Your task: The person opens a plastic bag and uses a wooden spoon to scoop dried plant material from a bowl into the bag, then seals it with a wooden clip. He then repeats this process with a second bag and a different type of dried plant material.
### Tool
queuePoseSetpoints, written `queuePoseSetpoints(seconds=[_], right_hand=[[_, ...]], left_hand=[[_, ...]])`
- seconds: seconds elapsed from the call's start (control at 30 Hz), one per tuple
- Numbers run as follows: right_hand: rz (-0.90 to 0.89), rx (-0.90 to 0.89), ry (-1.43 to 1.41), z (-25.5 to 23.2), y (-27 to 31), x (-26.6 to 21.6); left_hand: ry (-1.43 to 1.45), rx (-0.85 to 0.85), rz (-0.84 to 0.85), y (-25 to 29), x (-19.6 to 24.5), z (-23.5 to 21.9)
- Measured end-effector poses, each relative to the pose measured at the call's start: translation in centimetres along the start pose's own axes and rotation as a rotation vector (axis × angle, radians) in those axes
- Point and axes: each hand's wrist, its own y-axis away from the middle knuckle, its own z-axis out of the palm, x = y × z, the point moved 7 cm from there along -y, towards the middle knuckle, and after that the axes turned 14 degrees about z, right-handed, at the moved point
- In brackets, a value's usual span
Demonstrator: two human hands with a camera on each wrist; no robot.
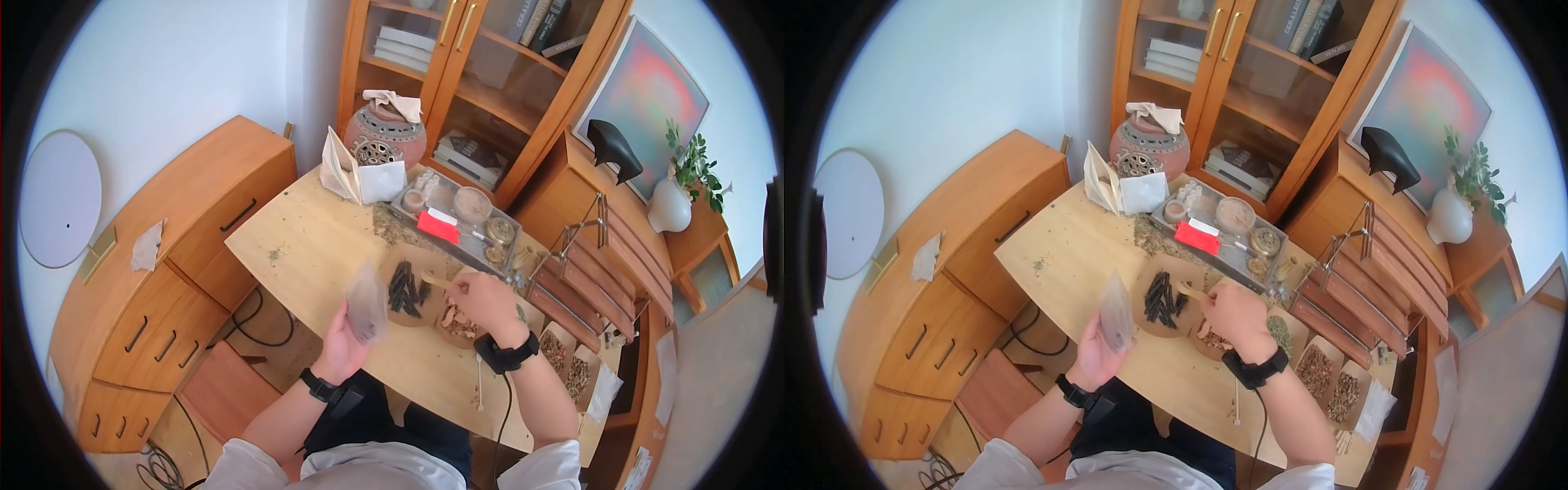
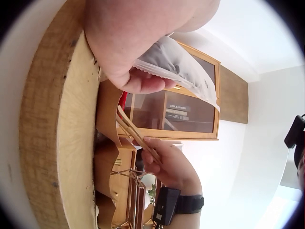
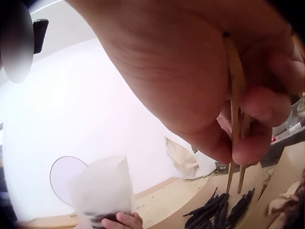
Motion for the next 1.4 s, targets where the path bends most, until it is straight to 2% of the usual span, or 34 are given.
queuePoseSetpoints(seconds=[0.13, 0.23, 0.43, 0.63, 0.73, 0.83, 0.93, 1.07, 1.17, 1.27, 1.4], right_hand=[[0.067, 0.032, 0.107, -0.8, 0.0, 0.7], [0.050, -0.021, 0.194, 0.2, -0.5, 0.5], [0.025, -0.070, 0.178, 1.8, -0.9, -1.0], [-0.033, 0.025, 0.175, 2.8, -0.5, -1.2], [-0.098, 0.105, 0.117, 2.2, 0.3, -1.2], [-0.017, 0.004, -0.042, 1.4, 0.8, -0.5], [-0.059, 0.071, -0.159, 0.4, 1.1, 0.7], [-0.055, -0.144, -0.526, -1.5, 2.5, 0.5], [-0.048, -0.245, -0.605, -2.7, 5.3, -1.4], [-0.117, -0.176, -0.570, -2.7, 6.4, -2.5], [-0.159, -0.172, -0.484, -1.8, 6.8, -3.2]], left_hand=[[-0.006, 0.001, -0.008, 0.1, 0.0, -0.1], [-0.008, -0.005, -0.010, 0.0, -0.1, -0.1], [-0.017, 0.017, -0.023, 0.1, 0.0, 0.3], [-0.025, -0.036, -0.007, 0.0, 0.1, 0.3], [-0.014, -0.056, -0.013, 0.0, 0.2, 0.4], [-0.008, -0.045, -0.022, 0.1, 0.3, 0.7], [0.002, -0.057, -0.003, -0.1, 0.1, 0.3], [0.018, -0.084, 0.012, -0.1, 0.2, 0.6], [0.013, -0.103, 0.013, -0.1, 0.1, 0.7], [0.002, -0.119, 0.009, -0.2, 0.0, 0.8], [-0.016, -0.116, 0.023, -0.1, 0.1, 0.8]])
